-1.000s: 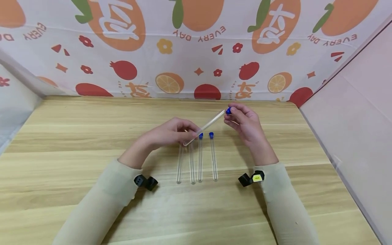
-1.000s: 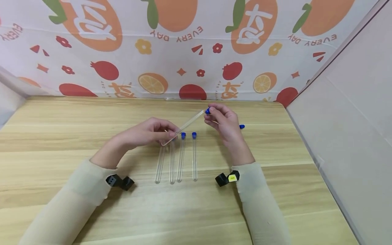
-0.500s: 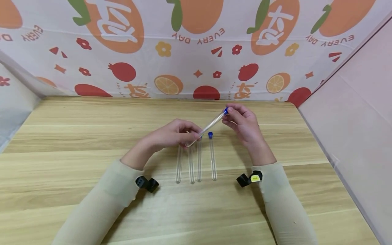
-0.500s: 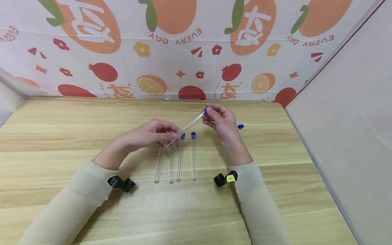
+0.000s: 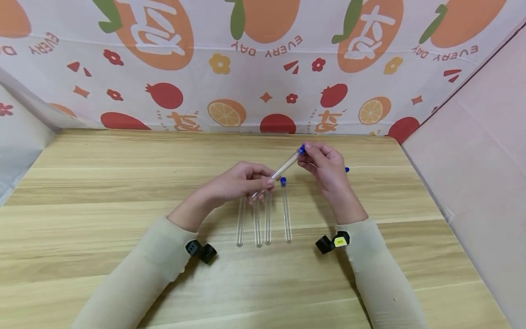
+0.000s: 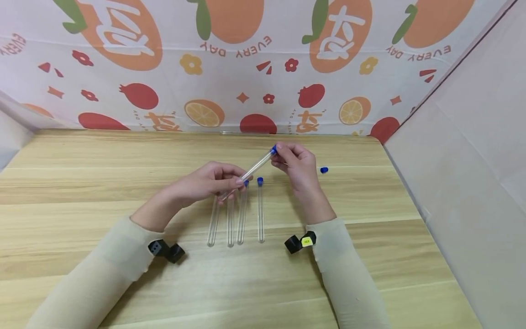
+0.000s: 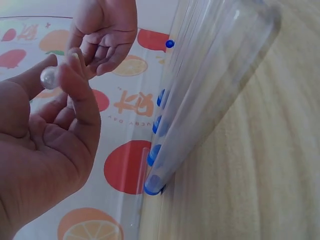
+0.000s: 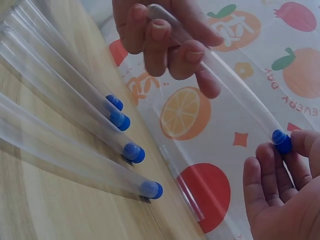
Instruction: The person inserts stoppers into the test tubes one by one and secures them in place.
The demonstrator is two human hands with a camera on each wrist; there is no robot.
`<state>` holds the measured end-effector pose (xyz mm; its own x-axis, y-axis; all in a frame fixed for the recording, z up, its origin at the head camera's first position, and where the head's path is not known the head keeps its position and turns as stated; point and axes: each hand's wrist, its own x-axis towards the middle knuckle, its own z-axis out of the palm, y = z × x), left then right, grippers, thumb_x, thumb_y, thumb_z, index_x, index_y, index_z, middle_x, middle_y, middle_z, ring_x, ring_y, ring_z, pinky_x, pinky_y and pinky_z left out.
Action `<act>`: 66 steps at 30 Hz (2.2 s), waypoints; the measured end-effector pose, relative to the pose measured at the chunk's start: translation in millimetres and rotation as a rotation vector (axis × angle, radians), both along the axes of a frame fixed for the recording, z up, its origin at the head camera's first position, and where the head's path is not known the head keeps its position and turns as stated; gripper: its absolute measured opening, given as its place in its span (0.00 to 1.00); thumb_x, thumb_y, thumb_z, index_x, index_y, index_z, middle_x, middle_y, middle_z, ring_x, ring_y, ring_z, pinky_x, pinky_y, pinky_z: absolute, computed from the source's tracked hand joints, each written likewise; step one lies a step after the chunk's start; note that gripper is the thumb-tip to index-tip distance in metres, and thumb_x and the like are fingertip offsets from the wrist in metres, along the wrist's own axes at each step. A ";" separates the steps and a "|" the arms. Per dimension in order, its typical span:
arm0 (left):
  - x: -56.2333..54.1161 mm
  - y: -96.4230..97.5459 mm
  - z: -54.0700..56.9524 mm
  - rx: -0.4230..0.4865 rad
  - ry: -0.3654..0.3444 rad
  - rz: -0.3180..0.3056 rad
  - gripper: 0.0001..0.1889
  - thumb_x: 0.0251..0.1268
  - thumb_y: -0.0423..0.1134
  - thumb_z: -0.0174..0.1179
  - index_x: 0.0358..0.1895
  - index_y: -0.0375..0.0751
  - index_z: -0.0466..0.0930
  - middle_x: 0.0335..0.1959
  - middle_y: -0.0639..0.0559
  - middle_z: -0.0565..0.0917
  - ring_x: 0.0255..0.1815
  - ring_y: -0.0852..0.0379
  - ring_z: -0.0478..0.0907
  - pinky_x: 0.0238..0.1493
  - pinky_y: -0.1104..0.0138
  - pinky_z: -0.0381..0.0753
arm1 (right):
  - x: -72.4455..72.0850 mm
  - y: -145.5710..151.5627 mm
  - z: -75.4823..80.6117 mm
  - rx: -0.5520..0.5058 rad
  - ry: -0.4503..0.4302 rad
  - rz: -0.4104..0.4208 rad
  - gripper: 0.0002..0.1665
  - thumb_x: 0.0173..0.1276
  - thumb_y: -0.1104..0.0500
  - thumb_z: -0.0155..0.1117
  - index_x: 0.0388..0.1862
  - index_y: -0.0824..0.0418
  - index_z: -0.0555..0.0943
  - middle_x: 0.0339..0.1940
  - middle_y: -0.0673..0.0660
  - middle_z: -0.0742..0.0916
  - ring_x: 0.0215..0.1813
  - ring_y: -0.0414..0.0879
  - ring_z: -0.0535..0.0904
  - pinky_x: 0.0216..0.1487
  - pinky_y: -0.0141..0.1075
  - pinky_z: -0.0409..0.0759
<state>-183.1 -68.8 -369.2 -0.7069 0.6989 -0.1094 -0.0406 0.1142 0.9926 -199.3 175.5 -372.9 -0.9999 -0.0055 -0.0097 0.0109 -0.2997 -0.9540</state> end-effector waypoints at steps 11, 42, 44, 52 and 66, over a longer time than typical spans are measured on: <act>5.8 2.4 1.4 0.066 -0.086 -0.005 0.15 0.78 0.31 0.50 0.60 0.27 0.75 0.48 0.34 0.85 0.34 0.57 0.85 0.36 0.63 0.88 | 3.6 -9.8 -4.3 -0.016 -0.009 -0.084 0.06 0.72 0.58 0.65 0.40 0.61 0.85 0.36 0.54 0.88 0.38 0.44 0.86 0.48 0.36 0.87; 12.6 15.4 8.6 0.014 -0.104 0.149 0.14 0.78 0.32 0.50 0.55 0.27 0.80 0.33 0.48 0.84 0.21 0.59 0.78 0.21 0.72 0.79 | 11.9 -35.6 -11.6 -0.045 0.186 -0.246 0.09 0.72 0.60 0.64 0.30 0.62 0.82 0.36 0.57 0.90 0.42 0.49 0.89 0.50 0.43 0.87; 11.8 14.5 8.6 0.008 -0.097 0.146 0.14 0.78 0.32 0.50 0.55 0.26 0.80 0.32 0.48 0.83 0.21 0.59 0.78 0.21 0.72 0.80 | 11.9 -35.8 -11.1 -0.031 0.198 -0.243 0.09 0.72 0.60 0.65 0.30 0.62 0.82 0.36 0.57 0.90 0.41 0.49 0.88 0.49 0.42 0.87; 9.2 11.1 7.7 -0.008 -0.096 0.139 0.14 0.78 0.33 0.50 0.52 0.26 0.81 0.30 0.49 0.83 0.19 0.60 0.77 0.19 0.72 0.79 | 9.8 -37.2 -9.1 0.051 0.228 -0.259 0.08 0.70 0.63 0.66 0.28 0.61 0.83 0.36 0.59 0.90 0.39 0.47 0.88 0.47 0.40 0.88; 9.9 10.2 10.9 -0.044 -0.092 0.146 0.14 0.78 0.34 0.51 0.45 0.27 0.84 0.29 0.43 0.82 0.16 0.58 0.77 0.18 0.69 0.80 | 9.1 -27.8 -4.2 0.224 0.297 -0.150 0.08 0.70 0.65 0.65 0.29 0.64 0.83 0.36 0.57 0.90 0.42 0.48 0.87 0.48 0.38 0.87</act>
